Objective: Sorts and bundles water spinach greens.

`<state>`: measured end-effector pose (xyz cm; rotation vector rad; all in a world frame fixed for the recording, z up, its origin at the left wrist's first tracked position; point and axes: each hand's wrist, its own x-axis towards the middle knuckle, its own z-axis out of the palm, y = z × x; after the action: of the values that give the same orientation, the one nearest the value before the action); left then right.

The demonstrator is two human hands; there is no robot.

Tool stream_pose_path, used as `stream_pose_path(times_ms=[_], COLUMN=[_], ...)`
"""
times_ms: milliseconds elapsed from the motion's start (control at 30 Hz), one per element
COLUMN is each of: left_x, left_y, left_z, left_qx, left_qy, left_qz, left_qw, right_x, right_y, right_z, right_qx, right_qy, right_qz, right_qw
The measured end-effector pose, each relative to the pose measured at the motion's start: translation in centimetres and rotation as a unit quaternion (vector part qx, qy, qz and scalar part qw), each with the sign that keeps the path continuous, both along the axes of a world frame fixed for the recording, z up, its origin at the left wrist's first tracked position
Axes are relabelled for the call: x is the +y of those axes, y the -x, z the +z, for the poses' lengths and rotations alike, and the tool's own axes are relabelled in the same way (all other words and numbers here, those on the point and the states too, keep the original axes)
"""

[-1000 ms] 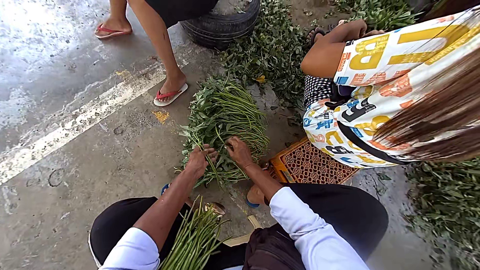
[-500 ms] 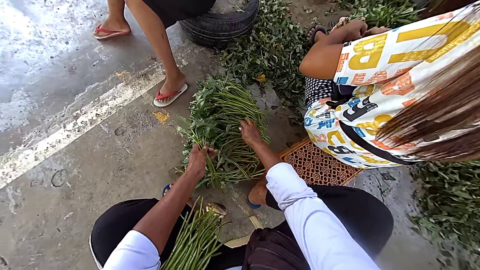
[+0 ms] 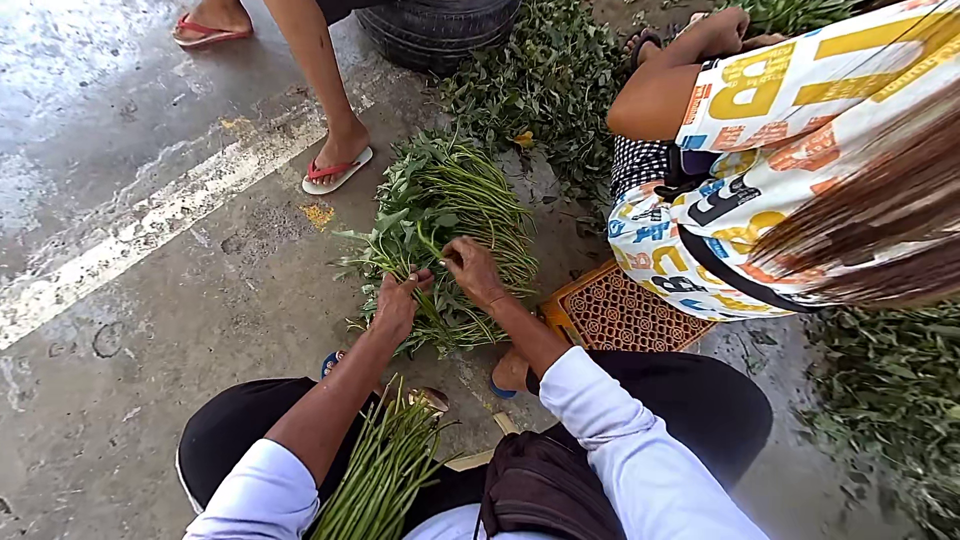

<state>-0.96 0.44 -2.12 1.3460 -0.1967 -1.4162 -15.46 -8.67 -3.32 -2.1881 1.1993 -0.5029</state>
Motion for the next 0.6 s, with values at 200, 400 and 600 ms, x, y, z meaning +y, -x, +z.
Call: stream_pose_path(times_ms=[200, 400, 600], left_x=[0.3, -0.9, -1.5], left_y=[-0.3, -2.2, -3.7], left_z=[-0.1, 1.3, 2.6], left_qx=[-0.012, -0.101, 0.029], left_qy=[-0.036, 0.039, -0.020], left_qz=[-0.008, 0.009, 0.037], left_qw=[0.999, 0.994, 0.999], right_x=[5.0, -3.3, -5.0], right_y=[0.0, 4.4, 5.5], right_z=[-1.3, -4.3, -7.1], right_qx=[-0.136, 0.138, 0.247], right_qy=[-0.071, -0.018, 0.028], right_qz=[0.050, -0.012, 0.006], right_qw=[0.987, 0.990, 0.968])
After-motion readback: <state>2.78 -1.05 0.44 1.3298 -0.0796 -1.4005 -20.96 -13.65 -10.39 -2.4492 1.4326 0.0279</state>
